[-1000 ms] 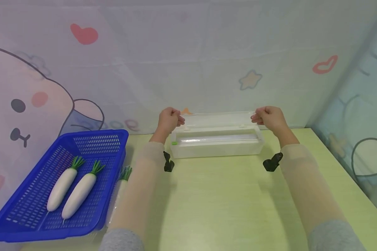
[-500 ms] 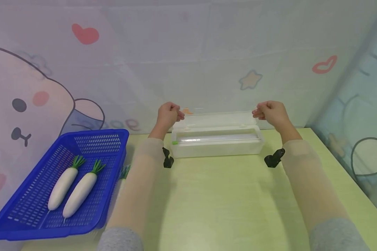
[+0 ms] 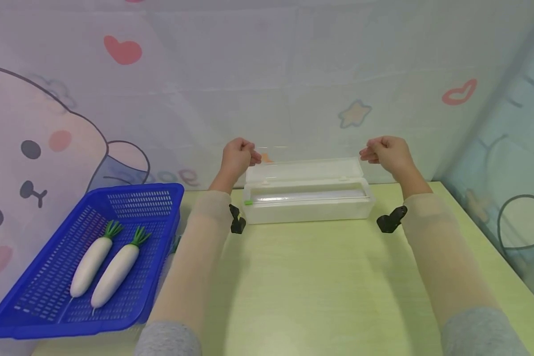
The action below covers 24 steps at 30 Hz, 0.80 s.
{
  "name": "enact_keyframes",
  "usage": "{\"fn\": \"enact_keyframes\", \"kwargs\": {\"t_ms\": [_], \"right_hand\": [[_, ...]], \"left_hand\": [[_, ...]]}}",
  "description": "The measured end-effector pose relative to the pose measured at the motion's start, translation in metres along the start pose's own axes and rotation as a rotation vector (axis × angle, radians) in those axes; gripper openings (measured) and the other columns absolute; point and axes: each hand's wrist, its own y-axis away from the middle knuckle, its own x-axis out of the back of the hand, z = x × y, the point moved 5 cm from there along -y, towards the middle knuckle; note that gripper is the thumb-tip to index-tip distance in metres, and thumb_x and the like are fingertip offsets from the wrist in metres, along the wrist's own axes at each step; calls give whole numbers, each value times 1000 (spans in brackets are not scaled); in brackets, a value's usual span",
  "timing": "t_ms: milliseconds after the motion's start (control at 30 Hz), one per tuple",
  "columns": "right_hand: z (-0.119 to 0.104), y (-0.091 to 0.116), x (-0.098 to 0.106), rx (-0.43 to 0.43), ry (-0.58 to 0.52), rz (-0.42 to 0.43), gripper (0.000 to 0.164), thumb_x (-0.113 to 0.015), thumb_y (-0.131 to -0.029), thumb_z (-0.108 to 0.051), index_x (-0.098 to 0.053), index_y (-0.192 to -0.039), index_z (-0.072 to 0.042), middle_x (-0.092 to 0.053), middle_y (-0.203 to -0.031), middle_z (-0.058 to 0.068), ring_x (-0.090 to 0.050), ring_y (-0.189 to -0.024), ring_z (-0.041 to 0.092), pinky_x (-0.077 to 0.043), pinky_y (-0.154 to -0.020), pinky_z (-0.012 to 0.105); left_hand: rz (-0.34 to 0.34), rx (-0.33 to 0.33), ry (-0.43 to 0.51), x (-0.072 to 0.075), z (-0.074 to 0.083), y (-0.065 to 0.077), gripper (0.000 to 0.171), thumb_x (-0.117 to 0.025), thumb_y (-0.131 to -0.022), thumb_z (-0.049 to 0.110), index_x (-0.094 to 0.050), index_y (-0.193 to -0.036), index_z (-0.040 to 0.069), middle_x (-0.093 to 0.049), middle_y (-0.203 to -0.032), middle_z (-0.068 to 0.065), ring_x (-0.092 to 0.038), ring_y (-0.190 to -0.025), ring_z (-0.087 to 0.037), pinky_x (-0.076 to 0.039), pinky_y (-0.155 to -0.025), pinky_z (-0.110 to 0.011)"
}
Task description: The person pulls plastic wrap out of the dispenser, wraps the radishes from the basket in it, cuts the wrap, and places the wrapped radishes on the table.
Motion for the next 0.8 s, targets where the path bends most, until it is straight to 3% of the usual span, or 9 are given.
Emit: {"fn": "enact_keyframes", "kwargs": {"t_ms": [367, 800], "right_hand": [[-11, -2, 6, 13, -2, 5, 43, -44, -103, -31, -54, -121, 6, -67, -79, -19, -64, -75, -6, -53, -77, 19], [-27, -2, 16, 6, -6, 20, 44, -44, -103, -31, -53, -122, 7, -67, -79, -18, -64, -76, -6, -52, -77, 17]], "left_hand": [[-1, -15, -15, 4, 12, -1, 23, -41, -104, 15, -55, -111, -3, -67, -96, -15, -67, -90, -27, -53, -86, -36], [15, -50, -16, 8, 28, -4, 18, -43, -104, 17, -54, -103, 2, -67, -92, -12, -67, -86, -24, -53, -86, -36]]}}
